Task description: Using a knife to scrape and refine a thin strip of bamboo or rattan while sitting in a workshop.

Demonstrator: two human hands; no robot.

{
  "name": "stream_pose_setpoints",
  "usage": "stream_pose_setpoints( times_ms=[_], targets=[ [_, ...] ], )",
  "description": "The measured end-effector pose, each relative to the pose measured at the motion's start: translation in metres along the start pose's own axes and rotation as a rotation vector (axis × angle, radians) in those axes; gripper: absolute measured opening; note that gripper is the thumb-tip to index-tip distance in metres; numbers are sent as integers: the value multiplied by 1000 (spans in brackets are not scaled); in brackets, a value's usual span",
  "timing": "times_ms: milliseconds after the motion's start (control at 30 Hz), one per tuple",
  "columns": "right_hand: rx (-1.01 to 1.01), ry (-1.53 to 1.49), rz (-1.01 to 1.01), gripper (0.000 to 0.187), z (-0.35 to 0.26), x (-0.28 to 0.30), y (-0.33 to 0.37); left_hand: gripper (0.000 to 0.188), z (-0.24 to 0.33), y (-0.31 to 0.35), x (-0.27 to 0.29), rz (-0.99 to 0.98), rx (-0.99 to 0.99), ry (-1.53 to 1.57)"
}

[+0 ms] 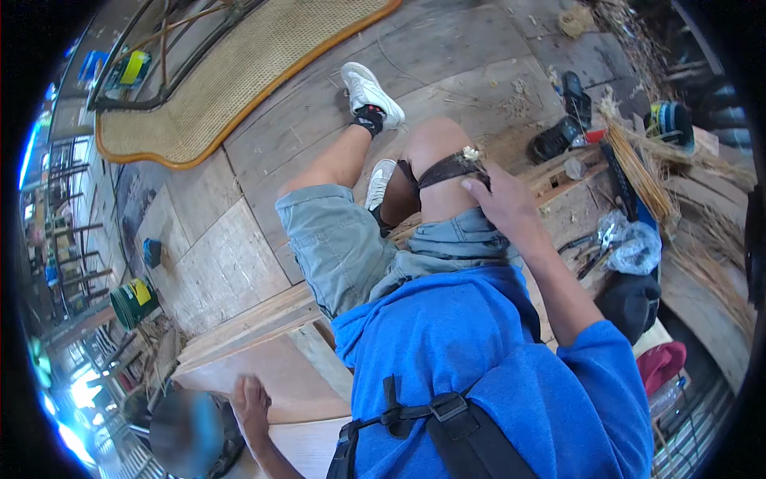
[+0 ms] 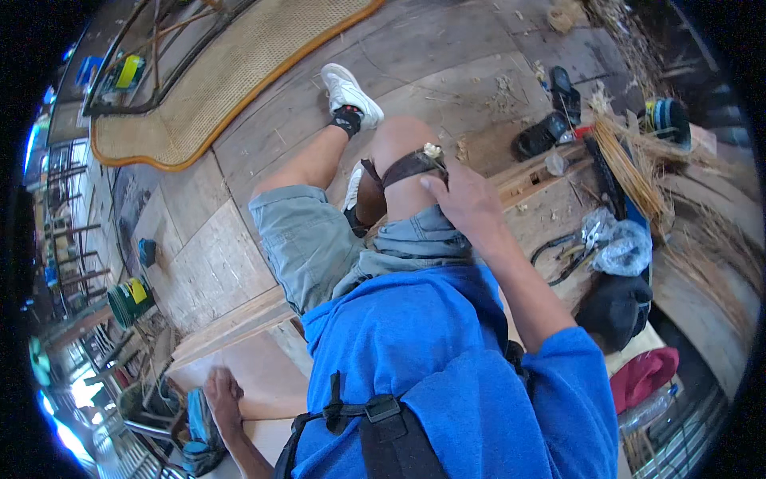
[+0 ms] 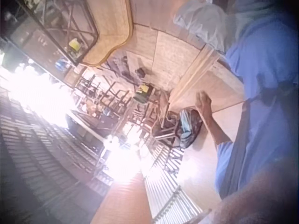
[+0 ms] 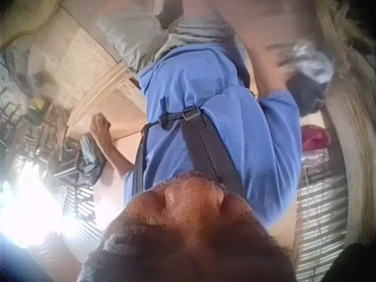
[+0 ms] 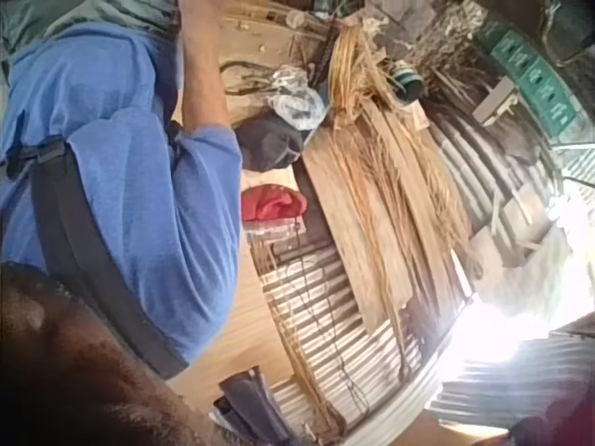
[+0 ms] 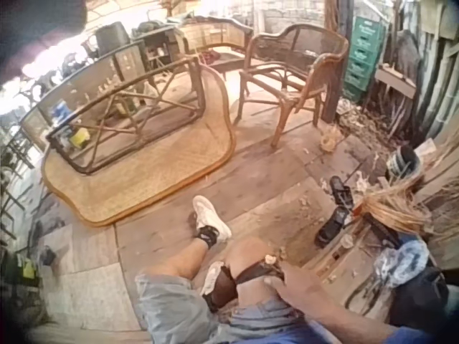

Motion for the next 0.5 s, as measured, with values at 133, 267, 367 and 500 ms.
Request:
stream_pose_setpoints(
  times_ms=[133, 267, 367, 500],
  targets=[
    [26, -337, -116, 33, -38, 16, 21, 33, 46, -5, -132, -176, -260, -101],
    [-202, -1014, -273, 23, -80, 4, 49, 22, 108, 19, -277, -587, -344, -76],
    [-304, -1266, -173, 18, -69, -1, 45, 23, 118, 28, -320, -784, -546, -41],
    [-427, -1162, 97, 15, -10, 20, 21, 24, 99, 0, -308, -593, -518, -158]
  ],
)
Point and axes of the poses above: each hand's wrist, its own y-axis away from the middle knuckle, its own x-axis out of the back of the hand, z = x × y, the point moved 7 cm from there along -y, towards the middle knuckle, and after that the axes turned 10 degrees about z, right-handed, at the moved point
